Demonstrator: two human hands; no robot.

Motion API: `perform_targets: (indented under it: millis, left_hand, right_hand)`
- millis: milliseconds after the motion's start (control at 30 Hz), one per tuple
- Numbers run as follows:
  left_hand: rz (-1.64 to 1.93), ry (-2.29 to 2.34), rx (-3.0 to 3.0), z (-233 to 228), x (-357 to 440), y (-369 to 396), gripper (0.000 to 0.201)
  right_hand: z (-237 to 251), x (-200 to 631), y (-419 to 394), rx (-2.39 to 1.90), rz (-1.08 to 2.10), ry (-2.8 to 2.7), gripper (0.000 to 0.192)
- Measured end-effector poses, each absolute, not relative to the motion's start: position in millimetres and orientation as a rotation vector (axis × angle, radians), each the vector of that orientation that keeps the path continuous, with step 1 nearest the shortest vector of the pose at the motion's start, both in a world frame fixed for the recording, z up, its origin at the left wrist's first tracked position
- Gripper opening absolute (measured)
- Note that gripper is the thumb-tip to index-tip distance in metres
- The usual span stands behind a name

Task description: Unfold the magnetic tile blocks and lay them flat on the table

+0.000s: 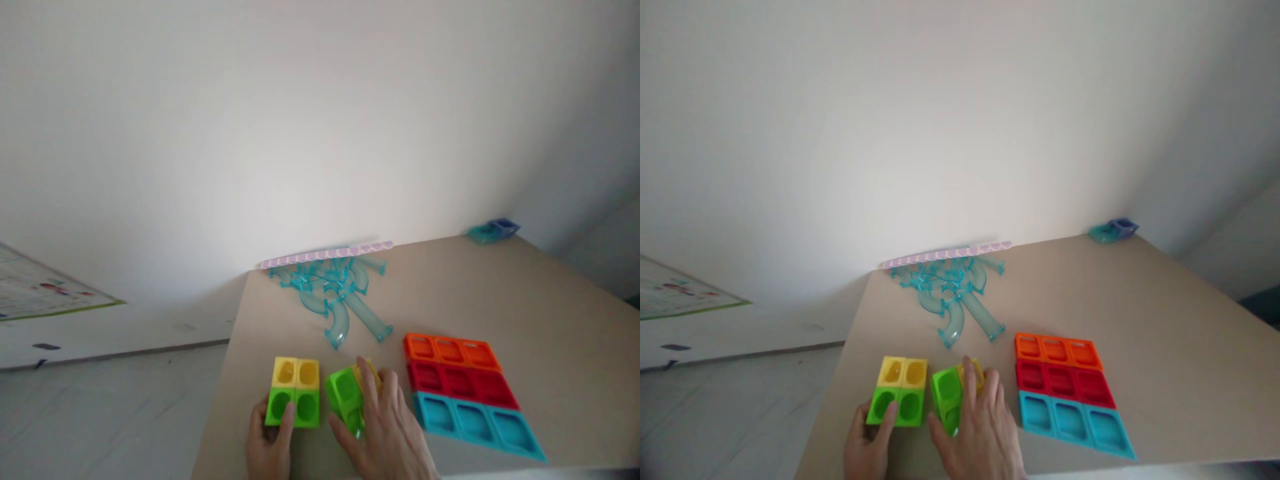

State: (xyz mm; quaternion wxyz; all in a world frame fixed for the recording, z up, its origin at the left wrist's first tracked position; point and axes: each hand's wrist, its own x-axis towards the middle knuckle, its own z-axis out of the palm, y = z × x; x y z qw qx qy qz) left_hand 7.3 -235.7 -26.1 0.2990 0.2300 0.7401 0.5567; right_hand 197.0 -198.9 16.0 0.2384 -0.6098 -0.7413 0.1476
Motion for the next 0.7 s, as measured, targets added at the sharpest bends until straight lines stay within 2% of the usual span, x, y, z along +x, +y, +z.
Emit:
perform_targets:
  millis: [133, 300, 367, 533, 700]
  left_hand:
    - [1.544, 1.951, 0.617, -16.5, 8.7, -237.8, 0.047]
    - [1.564, 1.855, 0.684, -10.5, -3.8, -239.3, 0.067]
    - [1.437, 1.796, 0.824, -8.0, -21.7, -238.9, 0.058]
    - [1.117, 1.751, 1.34, 1.1, -57.7, -224.4, 0.041]
    - [0.894, 1.755, 1.718, -3.1, -33.8, -201.9, 0.037]
  right_hand:
    - [13.6, 189.0, -196.8, -1.758, 0.295, -2.101, 0.073]
    - [17.7, 191.3, -195.2, -1.781, 0.429, -2.155, 0.076]
    - [21.5, 197.1, -193.6, -1.724, 0.499, -2.219, 0.079]
    - [32.1, 215.3, -183.9, -1.359, 0.689, -2.536, 0.101]
    - [34.9, 217.7, -171.7, -1.048, 0.838, -2.67, 0.099]
